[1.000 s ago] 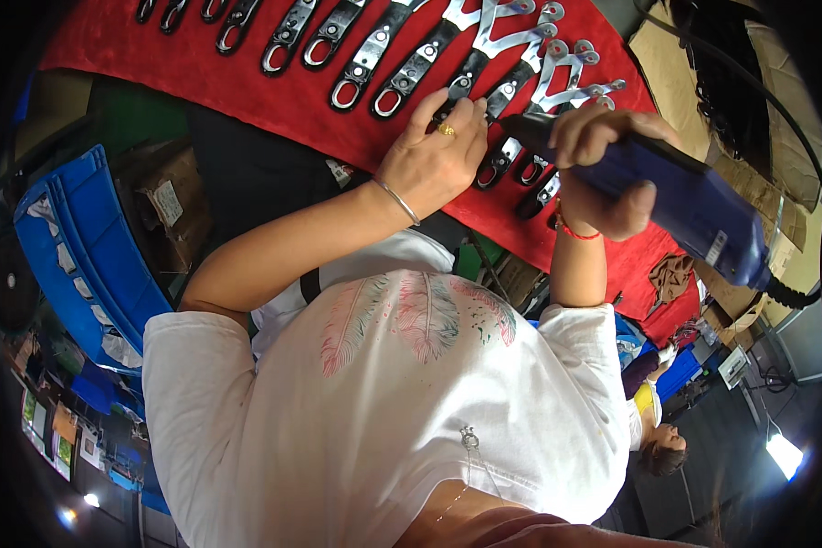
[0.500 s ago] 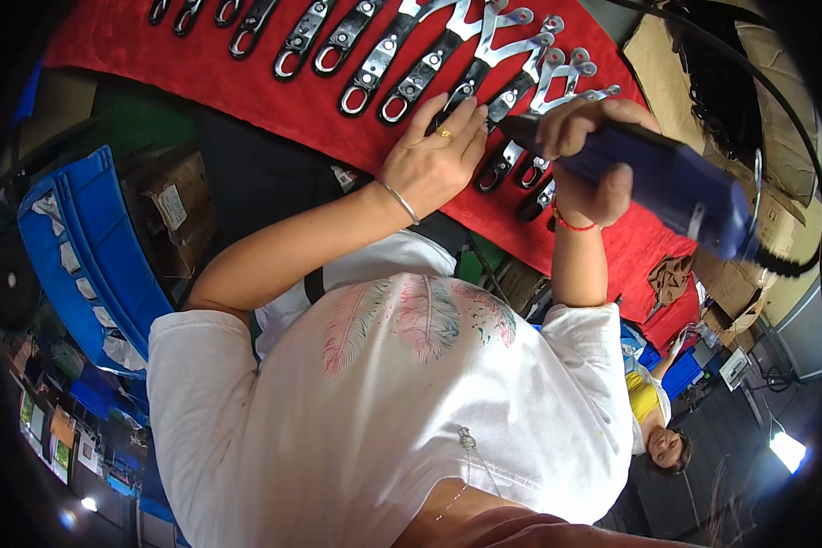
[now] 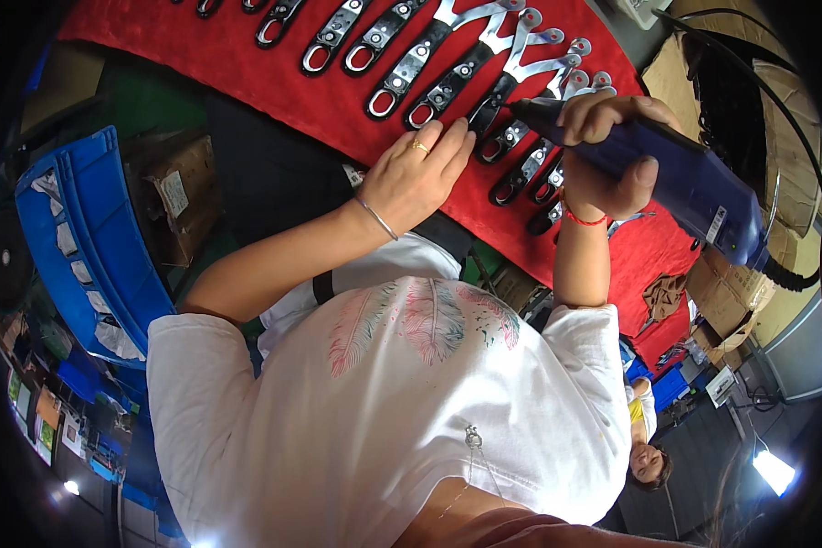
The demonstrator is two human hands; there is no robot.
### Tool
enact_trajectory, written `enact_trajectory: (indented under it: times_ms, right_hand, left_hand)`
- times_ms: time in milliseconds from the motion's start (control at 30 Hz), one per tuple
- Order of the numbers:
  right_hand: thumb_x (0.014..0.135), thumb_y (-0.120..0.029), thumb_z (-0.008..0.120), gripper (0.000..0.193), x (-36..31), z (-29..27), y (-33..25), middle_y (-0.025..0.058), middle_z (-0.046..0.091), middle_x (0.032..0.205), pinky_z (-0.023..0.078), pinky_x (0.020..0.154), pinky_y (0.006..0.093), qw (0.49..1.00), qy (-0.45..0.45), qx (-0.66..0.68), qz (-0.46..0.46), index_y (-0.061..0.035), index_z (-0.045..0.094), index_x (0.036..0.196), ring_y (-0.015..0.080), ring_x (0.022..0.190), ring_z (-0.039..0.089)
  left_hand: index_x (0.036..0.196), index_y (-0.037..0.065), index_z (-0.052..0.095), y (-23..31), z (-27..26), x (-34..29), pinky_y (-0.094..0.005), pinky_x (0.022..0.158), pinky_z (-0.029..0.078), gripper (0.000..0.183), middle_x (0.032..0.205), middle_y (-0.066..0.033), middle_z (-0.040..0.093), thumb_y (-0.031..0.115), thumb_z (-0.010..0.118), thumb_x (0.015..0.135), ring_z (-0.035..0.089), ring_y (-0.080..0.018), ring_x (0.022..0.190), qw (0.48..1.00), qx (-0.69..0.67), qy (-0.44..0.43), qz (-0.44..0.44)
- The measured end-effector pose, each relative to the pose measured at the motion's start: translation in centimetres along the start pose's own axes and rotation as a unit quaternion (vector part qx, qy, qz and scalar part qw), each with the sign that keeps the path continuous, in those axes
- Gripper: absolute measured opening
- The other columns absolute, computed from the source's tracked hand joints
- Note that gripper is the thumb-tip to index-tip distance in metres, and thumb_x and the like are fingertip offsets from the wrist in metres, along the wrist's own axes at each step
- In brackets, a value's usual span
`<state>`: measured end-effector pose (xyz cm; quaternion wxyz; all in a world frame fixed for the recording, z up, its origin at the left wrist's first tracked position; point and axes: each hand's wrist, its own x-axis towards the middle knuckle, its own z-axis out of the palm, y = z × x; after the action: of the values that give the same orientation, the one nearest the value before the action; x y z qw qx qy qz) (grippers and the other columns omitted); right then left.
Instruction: The person fastens metal tool components together using an electric screwdriver and then packs the assembled pieces into a paper-lined blue crate.
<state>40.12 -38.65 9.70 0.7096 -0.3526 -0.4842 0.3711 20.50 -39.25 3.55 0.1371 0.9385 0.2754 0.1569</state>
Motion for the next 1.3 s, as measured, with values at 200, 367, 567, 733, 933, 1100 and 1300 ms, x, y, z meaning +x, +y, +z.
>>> enact_trajectory:
  times_ms: [200, 367, 567, 733, 933, 1100, 1300]
  right_hand:
    - [0.084, -0.037, 0.06, 0.048, 0.1, 0.1, 0.3, 0.0081, 0.05, 0.063, 0.045, 0.051, 0.0315, 1.0, -0.024, -0.006, 0.013, -0.0029, 0.043, 0.113, 0.0194, 0.052, 0.051]
    - [0.085, -0.04, 0.048, 0.047, -0.3, -0.5, 0.3, 0.0093, 0.047, 0.067, 0.043, 0.056, 0.0359, 0.998, -0.061, -0.015, -0.003, -0.004, 0.042, 0.115, 0.0212, 0.054, 0.049]
    - [0.085, -0.04, 0.048, 0.046, -0.1, -0.5, 0.6, 0.0091, 0.047, 0.067, 0.042, 0.055, 0.0352, 0.997, -0.071, -0.014, 0.006, -0.0037, 0.044, 0.113, 0.0212, 0.055, 0.049]
    - [0.084, -0.04, 0.049, 0.047, -0.3, 0.0, 0.6, 0.0082, 0.047, 0.067, 0.042, 0.054, 0.0349, 0.998, -0.045, -0.029, 0.021, -0.0042, 0.045, 0.114, 0.0206, 0.055, 0.049]
    - [0.084, -0.038, 0.057, 0.05, -1.9, 1.3, -1.5, 0.0089, 0.049, 0.063, 0.046, 0.054, 0.0339, 0.998, -0.034, 0.035, 0.032, -0.003, 0.04, 0.116, 0.0219, 0.055, 0.052]
    - [0.084, -0.037, 0.059, 0.047, -2.4, 1.5, -0.7, 0.0076, 0.049, 0.062, 0.046, 0.05, 0.032, 0.999, -0.025, 0.018, 0.032, -0.0033, 0.041, 0.111, 0.0201, 0.051, 0.051]
    - [0.085, -0.042, 0.053, 0.046, -2.5, 2.4, -0.6, 0.0072, 0.048, 0.062, 0.043, 0.05, 0.0326, 0.997, -0.076, -0.028, 0.017, -0.0032, 0.043, 0.107, 0.019, 0.049, 0.049]
  left_hand:
    - [0.117, -0.002, 0.053, 0.3, 0.5, -0.1, -0.0284, 0.08, 0.05, 0.043, 0.126, -0.0129, 0.048, 0.009, 0.051, 0.076, 0.05, -0.0231, 0.1, 1.0, 0.002, -0.011, 0.006]
    - [0.117, -0.005, 0.052, 0.6, 0.8, -0.2, -0.0249, 0.077, 0.051, 0.044, 0.126, -0.017, 0.047, 0.007, 0.052, 0.075, 0.051, -0.0226, 0.098, 1.0, 0.019, -0.016, 0.009]
    - [0.116, -0.005, 0.052, 0.8, 0.7, -0.1, -0.0243, 0.075, 0.052, 0.044, 0.126, -0.0175, 0.048, 0.007, 0.052, 0.074, 0.051, -0.0215, 0.096, 0.999, 0.033, -0.01, 0.009]
    - [0.115, -0.005, 0.054, 0.8, 0.9, -0.1, -0.0235, 0.073, 0.052, 0.043, 0.125, -0.0171, 0.049, 0.007, 0.053, 0.074, 0.052, -0.0198, 0.091, 0.999, 0.037, -0.007, 0.005]
    - [0.108, -0.004, 0.058, 0.9, 0.8, -0.3, -0.022, 0.071, 0.05, 0.038, 0.124, -0.017, 0.052, 0.009, 0.053, 0.072, 0.052, -0.0175, 0.083, 0.998, 0.059, 0.013, 0.012]
    - [0.105, -0.003, 0.061, 0.5, 0.9, -0.1, -0.0231, 0.068, 0.048, 0.036, 0.122, -0.0168, 0.054, 0.01, 0.054, 0.072, 0.052, -0.0164, 0.077, 0.997, 0.068, 0.026, 0.022]
    - [0.102, -0.003, 0.062, 0.5, 0.8, -0.2, -0.0237, 0.061, 0.042, 0.034, 0.117, -0.0169, 0.058, 0.011, 0.054, 0.072, 0.051, -0.0146, 0.073, 0.996, 0.078, 0.035, 0.031]
